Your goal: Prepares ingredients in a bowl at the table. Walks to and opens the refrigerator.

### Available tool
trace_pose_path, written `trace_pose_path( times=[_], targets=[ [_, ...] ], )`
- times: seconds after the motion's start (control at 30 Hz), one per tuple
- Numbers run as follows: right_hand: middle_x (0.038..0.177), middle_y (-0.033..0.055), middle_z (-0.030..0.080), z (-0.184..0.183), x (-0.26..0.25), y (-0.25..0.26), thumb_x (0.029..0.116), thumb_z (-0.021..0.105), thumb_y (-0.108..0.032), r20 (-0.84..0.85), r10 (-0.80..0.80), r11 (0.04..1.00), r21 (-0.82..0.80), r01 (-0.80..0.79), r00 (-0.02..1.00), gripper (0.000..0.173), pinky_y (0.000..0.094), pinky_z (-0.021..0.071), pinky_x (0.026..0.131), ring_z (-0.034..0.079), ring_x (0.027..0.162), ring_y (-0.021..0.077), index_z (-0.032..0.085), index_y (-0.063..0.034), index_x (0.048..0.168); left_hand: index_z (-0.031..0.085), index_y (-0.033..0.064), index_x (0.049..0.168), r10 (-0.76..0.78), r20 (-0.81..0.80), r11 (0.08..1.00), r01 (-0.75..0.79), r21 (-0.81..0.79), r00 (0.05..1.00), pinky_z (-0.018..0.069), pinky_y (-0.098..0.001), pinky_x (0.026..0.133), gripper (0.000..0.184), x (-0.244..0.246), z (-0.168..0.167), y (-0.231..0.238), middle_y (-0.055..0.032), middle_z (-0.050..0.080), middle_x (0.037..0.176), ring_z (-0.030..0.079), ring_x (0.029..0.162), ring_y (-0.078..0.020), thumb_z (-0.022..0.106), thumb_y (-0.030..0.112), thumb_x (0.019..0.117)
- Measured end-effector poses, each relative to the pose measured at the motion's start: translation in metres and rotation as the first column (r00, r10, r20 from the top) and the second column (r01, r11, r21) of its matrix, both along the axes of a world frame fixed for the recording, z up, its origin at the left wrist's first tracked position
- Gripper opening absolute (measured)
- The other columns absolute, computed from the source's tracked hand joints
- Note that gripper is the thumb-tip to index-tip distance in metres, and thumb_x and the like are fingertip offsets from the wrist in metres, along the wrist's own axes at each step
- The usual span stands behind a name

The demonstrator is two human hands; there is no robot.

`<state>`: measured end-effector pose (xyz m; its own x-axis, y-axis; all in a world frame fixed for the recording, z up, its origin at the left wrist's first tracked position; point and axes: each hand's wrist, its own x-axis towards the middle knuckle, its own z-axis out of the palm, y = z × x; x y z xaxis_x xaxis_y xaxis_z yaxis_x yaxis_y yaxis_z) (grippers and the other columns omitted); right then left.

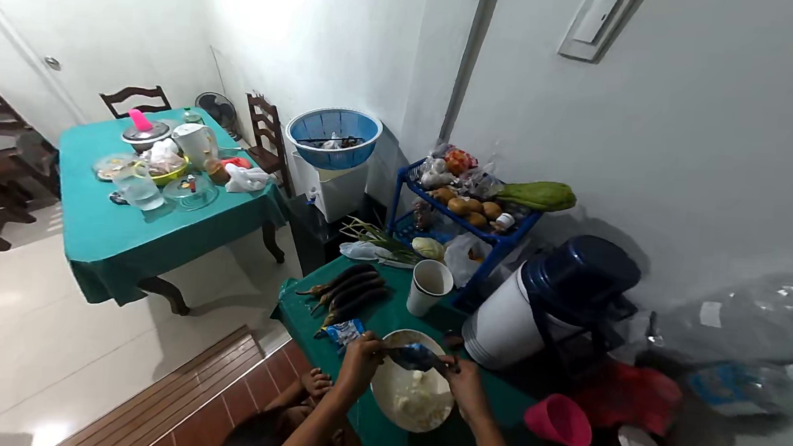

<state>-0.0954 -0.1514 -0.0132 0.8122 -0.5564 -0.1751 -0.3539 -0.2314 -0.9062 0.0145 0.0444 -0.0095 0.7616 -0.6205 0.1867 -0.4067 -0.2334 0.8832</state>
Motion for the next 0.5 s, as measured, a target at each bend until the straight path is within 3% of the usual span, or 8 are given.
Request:
trace_pose_path(
  times=[0.07,0.17,0.3,0.4,0.43,0.5],
  targets=[
    [0.092,0.0149,0.073,0.002,0.001,0.000,0.0932,0.074,-0.004,-0.040,-0.013,1.000,-0.003,0.013,0.999,0.014,0.0343,0.0536,0.079,0.065,0.081,0.0153,0.074,0.0060,0.103,0.075,-0.0090,0.099,0.025,-0.011,1.000,-0.025,-0.002,1.000,0.0586,-0.0380,0.086,0.014,-0.002,0.001,-0.001,-0.0238,0.069,0.103,0.070,0.090,-0.0275,0.063,-0.006,0.0926],
    [0.096,0.0191,0.073,0.004,0.006,0.010,0.0928,0.075,-0.007,-0.101,0.055,0.997,-0.041,-0.060,0.993,0.018,0.0410,0.0538,0.088,0.067,0.088,0.0227,0.073,0.0082,0.103,0.075,-0.0090,0.100,0.043,-0.024,0.999,-0.043,0.003,0.999,0.0593,-0.0379,0.085,0.014,-0.006,-0.004,-0.004,-0.0240,0.069,0.103,0.070,0.089,-0.0273,0.063,-0.005,0.0930],
    [0.085,0.0114,0.069,-0.001,0.005,0.001,0.0923,0.075,-0.006,-0.064,-0.013,1.000,-0.004,0.013,0.998,0.015,0.0311,0.0491,0.069,0.057,0.070,0.0118,0.073,0.0064,0.101,0.075,-0.0087,0.097,0.062,-0.001,0.998,-0.062,0.014,0.998,0.0587,-0.0396,0.086,0.012,-0.001,-0.006,0.003,-0.0231,0.070,0.102,0.070,0.090,-0.0279,0.064,-0.005,0.0920],
    [0.094,0.0198,0.071,0.004,0.008,0.008,0.0930,0.074,-0.006,-0.113,0.047,0.998,-0.032,-0.051,0.992,0.017,0.0412,0.0532,0.087,0.066,0.087,0.0233,0.072,0.0092,0.102,0.075,-0.0100,0.096,0.047,0.000,0.999,-0.047,0.019,0.999,0.0586,-0.0401,0.086,0.012,-0.006,-0.008,0.000,-0.0240,0.069,0.101,0.070,0.089,-0.0288,0.064,-0.007,0.0912],
    [0.096,0.0202,0.072,0.005,0.007,0.005,0.0930,0.073,-0.004,-0.095,0.046,0.999,-0.024,-0.048,0.994,0.017,0.0404,0.0538,0.088,0.067,0.088,0.0232,0.073,0.0094,0.103,0.075,-0.0096,0.097,0.047,0.005,0.999,-0.047,0.020,0.999,0.0587,-0.0407,0.087,0.013,-0.003,-0.009,0.002,-0.0239,0.070,0.102,0.070,0.090,-0.0291,0.064,-0.006,0.0916],
    [0.094,0.0166,0.072,0.007,0.004,0.000,0.0928,0.073,-0.002,-0.040,-0.001,1.000,0.006,0.001,0.999,0.015,0.0330,0.0535,0.079,0.065,0.081,0.0159,0.073,0.0082,0.104,0.076,-0.0087,0.097,0.054,0.024,0.999,-0.054,-0.004,0.998,0.0584,-0.0415,0.087,0.012,0.001,-0.008,0.005,-0.0236,0.071,0.102,0.071,0.091,-0.0295,0.065,-0.006,0.0913]
  ],
)
